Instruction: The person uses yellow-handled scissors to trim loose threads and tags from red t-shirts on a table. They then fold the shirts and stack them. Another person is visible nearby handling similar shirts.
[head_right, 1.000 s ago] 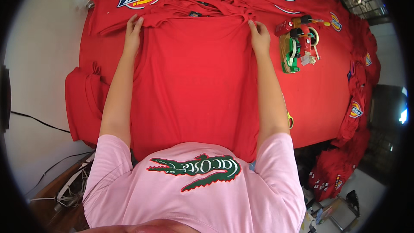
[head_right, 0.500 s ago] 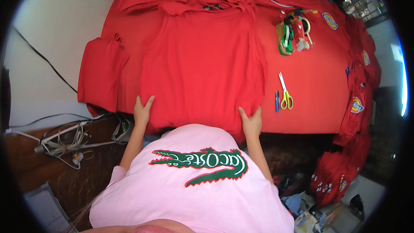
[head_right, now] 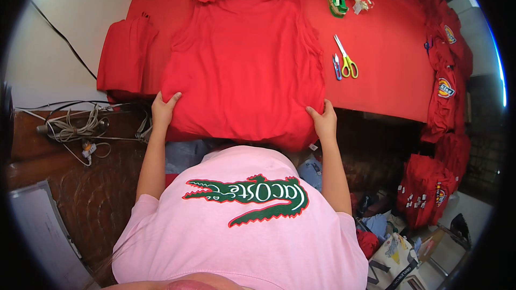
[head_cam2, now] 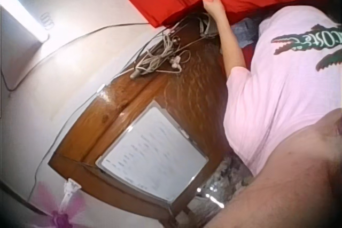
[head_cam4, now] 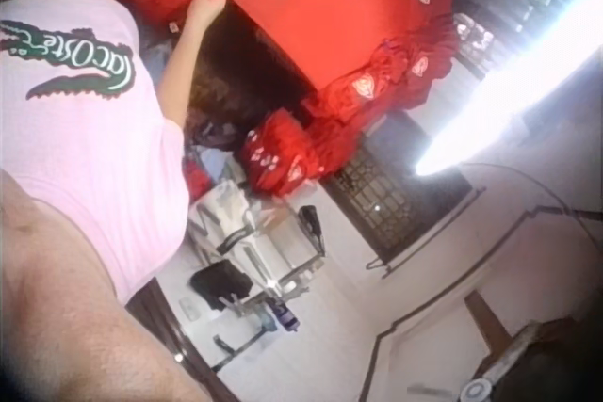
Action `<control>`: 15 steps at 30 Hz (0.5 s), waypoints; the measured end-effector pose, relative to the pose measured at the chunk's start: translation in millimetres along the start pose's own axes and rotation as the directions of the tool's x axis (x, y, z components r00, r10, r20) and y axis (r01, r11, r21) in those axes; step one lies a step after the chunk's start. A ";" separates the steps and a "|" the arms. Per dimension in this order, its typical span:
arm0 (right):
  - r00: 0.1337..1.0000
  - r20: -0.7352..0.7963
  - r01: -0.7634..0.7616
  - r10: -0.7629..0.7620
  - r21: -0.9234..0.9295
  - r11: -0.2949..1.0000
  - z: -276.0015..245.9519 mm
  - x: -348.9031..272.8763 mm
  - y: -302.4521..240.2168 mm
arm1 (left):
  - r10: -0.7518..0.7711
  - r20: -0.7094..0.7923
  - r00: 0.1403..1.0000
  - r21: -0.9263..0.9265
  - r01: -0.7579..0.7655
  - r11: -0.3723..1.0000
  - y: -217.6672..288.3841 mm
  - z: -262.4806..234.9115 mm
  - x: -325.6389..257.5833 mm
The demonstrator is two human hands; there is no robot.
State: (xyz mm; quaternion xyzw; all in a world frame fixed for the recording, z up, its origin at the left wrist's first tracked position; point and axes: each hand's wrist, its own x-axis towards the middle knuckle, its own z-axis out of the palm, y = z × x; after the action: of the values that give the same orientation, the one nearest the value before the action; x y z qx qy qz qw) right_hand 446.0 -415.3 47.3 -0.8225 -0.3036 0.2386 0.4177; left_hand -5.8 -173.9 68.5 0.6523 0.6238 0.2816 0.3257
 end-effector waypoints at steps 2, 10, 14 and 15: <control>0.996 -0.063 -0.073 0.058 -0.270 0.960 -4.3 -14.1 4.5 | 0.043 -0.113 0.993 0.310 -0.006 0.951 -29.1 8.3 -16.0; 0.782 0.130 0.615 -0.609 -0.320 0.721 77.8 -8.6 -57.5 | 0.528 0.383 0.758 0.278 -0.640 0.717 42.5 106.6 -43.8; 0.546 0.515 0.803 -0.661 -0.096 0.588 147.7 10.5 -77.5 | 0.561 0.451 0.694 0.326 -0.713 0.621 47.2 163.0 -9.6; 0.510 0.567 0.815 -0.647 -0.079 0.574 158.8 27.1 -74.0 | 0.575 0.436 0.693 0.364 -0.720 0.591 47.4 170.0 9.2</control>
State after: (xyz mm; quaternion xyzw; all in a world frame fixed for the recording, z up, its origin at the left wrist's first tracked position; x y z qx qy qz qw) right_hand 340.2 -275.7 19.8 -0.5830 -0.7551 0.1753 0.2431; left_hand 156.2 -177.7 -2.0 0.9285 0.3398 0.1136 0.0972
